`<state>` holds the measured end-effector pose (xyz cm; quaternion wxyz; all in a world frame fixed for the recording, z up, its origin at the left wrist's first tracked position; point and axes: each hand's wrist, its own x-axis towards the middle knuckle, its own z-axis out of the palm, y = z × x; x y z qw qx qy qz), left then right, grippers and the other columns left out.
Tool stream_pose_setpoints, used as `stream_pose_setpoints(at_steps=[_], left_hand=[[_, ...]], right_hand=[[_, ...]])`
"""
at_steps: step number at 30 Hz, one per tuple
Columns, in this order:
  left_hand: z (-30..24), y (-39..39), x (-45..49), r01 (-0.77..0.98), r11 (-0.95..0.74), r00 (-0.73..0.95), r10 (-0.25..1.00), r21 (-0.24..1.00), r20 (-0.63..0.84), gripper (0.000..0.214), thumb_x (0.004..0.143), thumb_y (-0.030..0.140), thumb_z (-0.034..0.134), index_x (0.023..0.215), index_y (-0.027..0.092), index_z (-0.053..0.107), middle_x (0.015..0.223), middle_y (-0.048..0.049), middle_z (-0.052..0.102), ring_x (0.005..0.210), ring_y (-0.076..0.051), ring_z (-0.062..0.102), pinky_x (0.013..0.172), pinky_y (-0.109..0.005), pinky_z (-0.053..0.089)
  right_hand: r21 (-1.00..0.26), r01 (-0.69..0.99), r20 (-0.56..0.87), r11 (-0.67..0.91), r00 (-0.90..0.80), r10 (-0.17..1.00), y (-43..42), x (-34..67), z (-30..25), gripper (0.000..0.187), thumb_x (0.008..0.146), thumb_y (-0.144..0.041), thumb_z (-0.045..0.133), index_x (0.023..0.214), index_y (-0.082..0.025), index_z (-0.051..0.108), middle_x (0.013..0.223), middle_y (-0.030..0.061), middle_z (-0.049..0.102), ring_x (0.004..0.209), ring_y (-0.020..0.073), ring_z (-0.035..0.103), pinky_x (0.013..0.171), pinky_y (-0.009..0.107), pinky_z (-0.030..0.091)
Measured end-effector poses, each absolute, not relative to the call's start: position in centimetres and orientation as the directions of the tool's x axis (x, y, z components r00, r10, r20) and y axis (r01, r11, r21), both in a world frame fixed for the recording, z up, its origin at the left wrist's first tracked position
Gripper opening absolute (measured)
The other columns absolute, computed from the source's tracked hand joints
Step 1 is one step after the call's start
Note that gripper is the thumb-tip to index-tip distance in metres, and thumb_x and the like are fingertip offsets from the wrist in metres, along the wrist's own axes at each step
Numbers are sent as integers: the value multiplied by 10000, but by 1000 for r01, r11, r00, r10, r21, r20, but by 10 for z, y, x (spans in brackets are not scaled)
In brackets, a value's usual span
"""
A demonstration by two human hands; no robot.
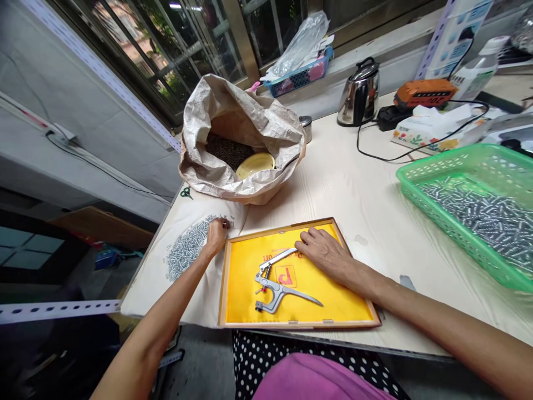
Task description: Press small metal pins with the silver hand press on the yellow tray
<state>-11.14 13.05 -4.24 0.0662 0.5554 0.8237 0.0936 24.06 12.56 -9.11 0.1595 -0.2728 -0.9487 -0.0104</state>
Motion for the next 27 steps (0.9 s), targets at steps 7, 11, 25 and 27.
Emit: stream_pose_setpoints(at_steps=[7, 11, 25, 27], left_hand=[[-12, 90, -88, 755, 373, -397, 915, 540, -76, 211, 826, 221, 563, 912, 102, 715, 700, -42, 677, 670, -168, 644, 702, -263, 491], [-8, 34, -47, 320, 452, -249, 888, 833, -386, 291, 700, 376, 724, 847, 133, 660, 606, 3, 624, 528, -119, 565, 541, -226, 446], [-21, -16, 3, 337, 691, -238, 720, 640, -652, 188, 696, 263, 764, 623, 141, 642, 464, 39, 554, 439, -76, 467, 462, -193, 357], [-20, -13, 4, 357, 707, -243, 701, 610, -670, 160, 721, 222, 743, 620, 139, 650, 452, 41, 550, 424, -75, 467, 453, -191, 366]], right_hand=[[-38, 513, 272, 858, -820, 503, 128, 242, -90, 156, 968, -142, 459, 934, -197, 600, 915, 74, 589, 852, 224, 450, 720, 331, 290], [-14, 514, 239, 858, -831, 502, 130, 243, -86, 173, 977, -172, 438, 950, -201, 606, 935, 85, 599, 861, 229, 448, 717, 334, 285], [59, 525, 209, 849, -838, 503, 127, 243, -79, 202, 990, -165, 416, 968, -196, 614, 936, 86, 620, 859, 233, 450, 721, 353, 245], [72, 529, 208, 846, -837, 506, 126, 243, -76, 209, 998, -175, 411, 978, -197, 618, 941, 87, 625, 858, 234, 451, 719, 355, 239]])
